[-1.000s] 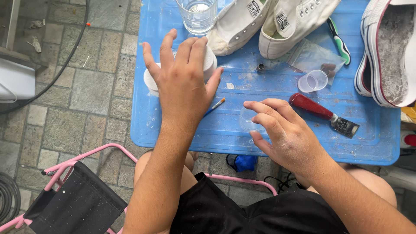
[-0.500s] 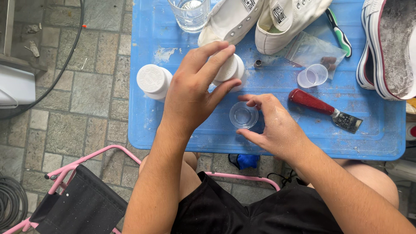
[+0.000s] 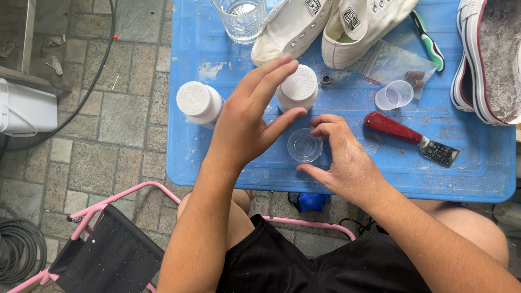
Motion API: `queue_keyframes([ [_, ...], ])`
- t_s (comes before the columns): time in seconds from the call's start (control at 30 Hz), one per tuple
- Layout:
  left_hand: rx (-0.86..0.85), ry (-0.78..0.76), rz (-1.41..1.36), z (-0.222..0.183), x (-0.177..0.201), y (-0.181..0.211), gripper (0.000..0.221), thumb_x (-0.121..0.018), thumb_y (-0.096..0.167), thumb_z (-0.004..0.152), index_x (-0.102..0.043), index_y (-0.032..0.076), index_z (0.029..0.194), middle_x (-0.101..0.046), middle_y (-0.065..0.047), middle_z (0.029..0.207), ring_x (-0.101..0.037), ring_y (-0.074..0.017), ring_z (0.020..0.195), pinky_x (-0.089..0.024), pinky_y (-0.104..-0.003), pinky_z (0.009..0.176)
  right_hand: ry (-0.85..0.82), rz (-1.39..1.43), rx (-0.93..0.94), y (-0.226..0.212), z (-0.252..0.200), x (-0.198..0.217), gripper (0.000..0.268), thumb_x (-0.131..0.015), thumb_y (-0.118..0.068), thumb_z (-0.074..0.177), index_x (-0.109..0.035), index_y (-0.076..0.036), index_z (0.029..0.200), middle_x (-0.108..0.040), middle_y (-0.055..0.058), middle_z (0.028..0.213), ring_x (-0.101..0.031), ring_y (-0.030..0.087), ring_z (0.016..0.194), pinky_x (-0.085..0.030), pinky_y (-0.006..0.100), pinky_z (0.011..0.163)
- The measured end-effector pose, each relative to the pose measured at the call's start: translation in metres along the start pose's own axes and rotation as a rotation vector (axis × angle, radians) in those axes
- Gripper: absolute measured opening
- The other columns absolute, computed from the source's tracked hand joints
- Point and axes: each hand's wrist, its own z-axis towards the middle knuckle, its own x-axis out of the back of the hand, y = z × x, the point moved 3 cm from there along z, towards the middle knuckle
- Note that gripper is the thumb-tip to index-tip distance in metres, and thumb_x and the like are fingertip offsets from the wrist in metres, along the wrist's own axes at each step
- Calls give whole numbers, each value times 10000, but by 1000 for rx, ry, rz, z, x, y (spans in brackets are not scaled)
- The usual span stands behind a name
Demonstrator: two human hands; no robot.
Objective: The person pours white powder from two separate bottles into a small plastic cup and mixes it using a small blue-handled brush.
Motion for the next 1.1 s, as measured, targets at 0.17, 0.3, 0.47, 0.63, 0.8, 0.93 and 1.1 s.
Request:
queue_keyframes([
  [0.17, 95, 238, 495, -21, 53, 24, 753, -899, 175, 840, -475, 107, 1458, -576, -188, 1402, -561, -370, 1312, -461, -444, 1132, -9, -34, 19, -1, 1, 3, 729, -913, -192, 713, -440, -15, 1239, -516, 191, 1326, -600, 340, 1188, -529, 412, 987],
  [0.3, 418, 145, 334, -24, 65, -12, 1043, -951, 305, 692, -350, -18, 1481, -535, -309, 1305, -569, -449, 1202, -489, -488, 956, -10, -52, 24, -2, 1, 6, 737, -921, -196, 696, -451, -23, 1237, -520, 195, 1329, -589, 350, 1213, -516, 424, 998],
  [0.47, 522, 85, 116, -32, 49, -36, 864, -936, 291, 764, -444, 38, 1428, -698, -181, 1224, -733, -322, 1131, -573, -413, 982, -17, -53, 1, -4, 2, 9, 769, -932, -208, 673, -449, -18, 1240, -532, 190, 1326, -590, 347, 1208, -511, 417, 1004],
  [0.63, 330, 28, -97, -27, 34, -19, 710, -926, 219, 832, -483, 43, 1357, -726, -157, 1309, -732, -266, 1257, -569, -381, 1073, 31, -22, 16, -6, -2, 20, 810, -953, -262, 658, -446, -29, 1245, -533, 192, 1339, -580, 335, 1226, -497, 423, 1025],
  [0.8, 122, 11, -150, -19, 40, 7, 631, -934, 203, 863, -507, 51, 1303, -690, -131, 1295, -712, -237, 1248, -574, -342, 1089, 131, 97, 119, -13, -7, 30, 846, -938, -319, 747, -385, -48, 1327, -525, 159, 1362, -572, 275, 1248, -491, 408, 1080],
  [0.93, 38, -100, -365, -16, 38, 33, 687, -939, 193, 831, -529, 71, 1368, -680, -122, 1332, -693, -232, 1291, -554, -340, 1107, 163, 219, 239, -19, -11, 32, 962, -907, -278, 751, -325, -74, 1489, -473, 168, 1481, -522, 289, 1358, -470, 404, 1145],
  [1.1, 58, -213, -483, -16, 12, 50, 743, -904, 261, 801, -559, 76, 1432, -673, -139, 1408, -632, -231, 1334, -499, -382, 1169, -13, 577, 148, -12, -12, 28, 953, -859, -154, 815, -330, -64, 1602, -559, 124, 1528, -591, 239, 1403, -466, 366, 1194],
])
